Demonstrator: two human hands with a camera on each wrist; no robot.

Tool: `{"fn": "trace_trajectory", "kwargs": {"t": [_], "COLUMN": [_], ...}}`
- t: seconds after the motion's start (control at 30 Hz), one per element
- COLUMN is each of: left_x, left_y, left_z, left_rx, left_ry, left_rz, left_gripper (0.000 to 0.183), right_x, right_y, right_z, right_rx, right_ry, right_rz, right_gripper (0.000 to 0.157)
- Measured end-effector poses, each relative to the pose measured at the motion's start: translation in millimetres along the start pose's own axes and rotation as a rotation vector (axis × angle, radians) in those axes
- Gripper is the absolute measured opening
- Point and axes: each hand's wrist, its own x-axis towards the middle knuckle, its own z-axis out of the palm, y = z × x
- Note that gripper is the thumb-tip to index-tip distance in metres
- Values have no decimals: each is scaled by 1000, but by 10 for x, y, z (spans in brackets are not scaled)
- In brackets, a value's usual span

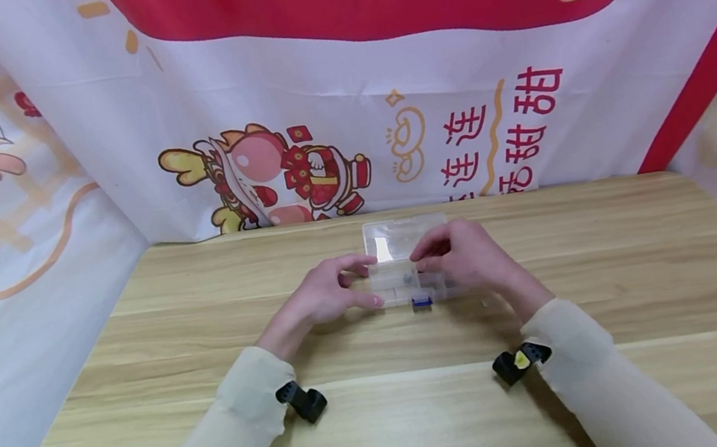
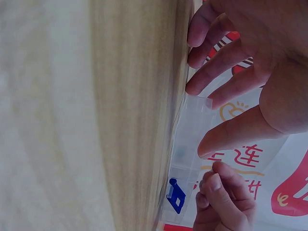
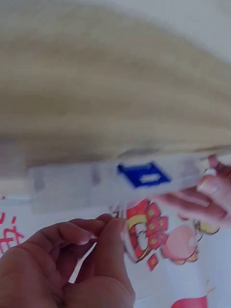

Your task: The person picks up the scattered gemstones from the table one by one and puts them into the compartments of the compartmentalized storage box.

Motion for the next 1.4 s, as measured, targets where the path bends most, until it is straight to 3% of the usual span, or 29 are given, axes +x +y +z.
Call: {"fn": "trace_trajectory", "kwargs": {"t": [0.2, 0.6, 1.1, 1.4], "left_x": [-17, -5, -6, -16], "left_y": [-4, -6, -1, 29], "left_z": [3, 29, 31, 13], "left_rx": [2, -6, -9, -2], "left_ry": [7, 14, 13, 16], "left_rz": [3, -1, -11, -19], "left_gripper": [68, 66, 66, 67], "right_x": [-10, -100, -203, -221], "right_y": [151, 624, 1024, 1135], "right_z": [-195, -462, -720, -783], "right_rx": [0, 8, 26, 94], "right_ry": [7, -43, -227, -295], "right_rz": [-66, -47, 4, 13], "right_gripper": [15, 18, 26, 31]}}
